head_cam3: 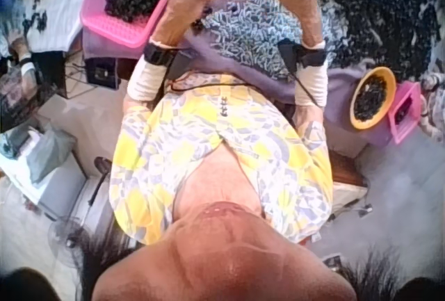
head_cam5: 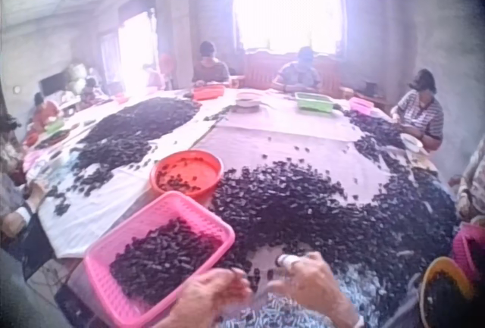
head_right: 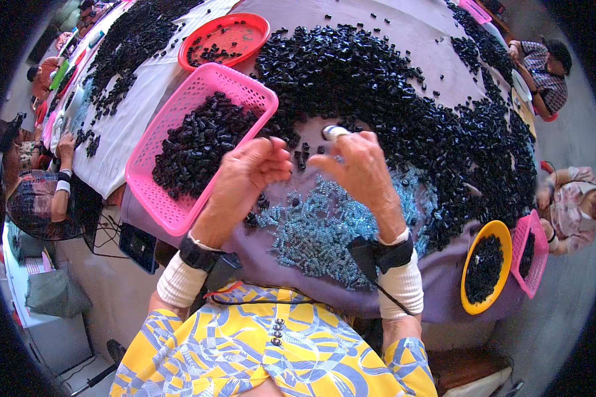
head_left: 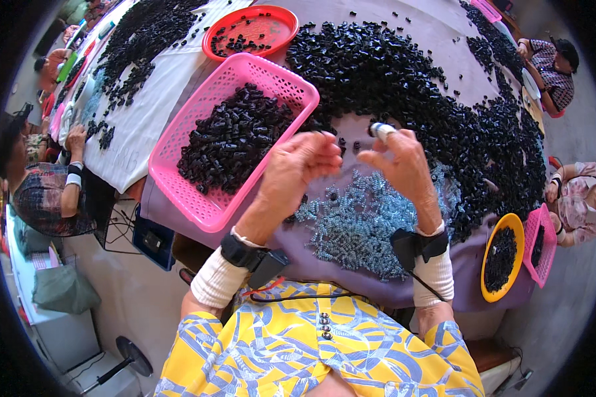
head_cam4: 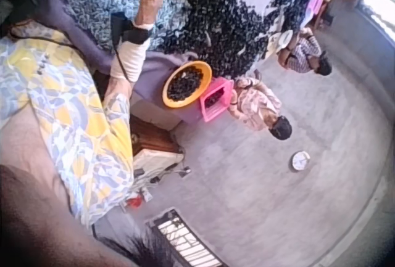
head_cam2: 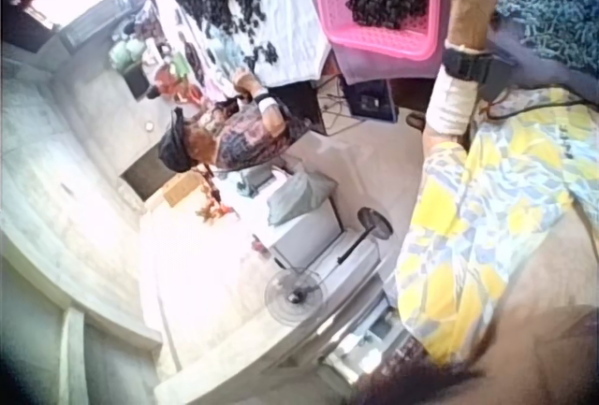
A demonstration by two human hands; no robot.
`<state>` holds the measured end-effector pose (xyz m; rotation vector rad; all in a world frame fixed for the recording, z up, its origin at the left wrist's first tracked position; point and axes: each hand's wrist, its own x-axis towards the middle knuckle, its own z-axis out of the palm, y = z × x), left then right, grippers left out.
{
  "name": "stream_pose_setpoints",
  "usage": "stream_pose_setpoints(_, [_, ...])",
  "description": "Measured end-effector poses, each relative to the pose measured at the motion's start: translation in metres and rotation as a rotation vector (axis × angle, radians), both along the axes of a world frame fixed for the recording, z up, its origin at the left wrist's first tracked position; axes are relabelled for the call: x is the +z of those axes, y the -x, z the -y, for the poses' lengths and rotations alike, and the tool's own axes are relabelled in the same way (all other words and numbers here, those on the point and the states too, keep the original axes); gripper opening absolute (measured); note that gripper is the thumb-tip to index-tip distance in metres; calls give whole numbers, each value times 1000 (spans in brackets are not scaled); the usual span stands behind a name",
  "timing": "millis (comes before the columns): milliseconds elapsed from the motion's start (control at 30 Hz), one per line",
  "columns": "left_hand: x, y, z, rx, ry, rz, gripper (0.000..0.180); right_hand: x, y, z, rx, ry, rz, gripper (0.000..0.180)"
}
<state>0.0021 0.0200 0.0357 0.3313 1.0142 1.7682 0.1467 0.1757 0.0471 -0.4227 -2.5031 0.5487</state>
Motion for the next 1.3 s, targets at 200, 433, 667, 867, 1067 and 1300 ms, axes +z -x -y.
stream_pose_setpoints(200, [2,48,34,406,-136,141,37,-31,-6,-21,-21,-1,219,14])
stream_pose_setpoints(433, [7,38,36,265,-67,119,40,-50,8,-22,-48,-167,276,10])
stream_pose_setpoints(667, [5,19,19,99,11,19,26,-41,20,-10,26,-271,238,13])
stream_pose_setpoints(867, [-1,19,17,65,107,-50,23,-55,26,-6,128,-217,209,7])
stream_pose_setpoints(1067, [-3,18,15,37,151,-97,22,-51,29,-2,174,-229,214,7])
stream_pose_setpoints(1300, [-9,10,11,22,197,-209,21,-52,31,8,249,-328,239,9])
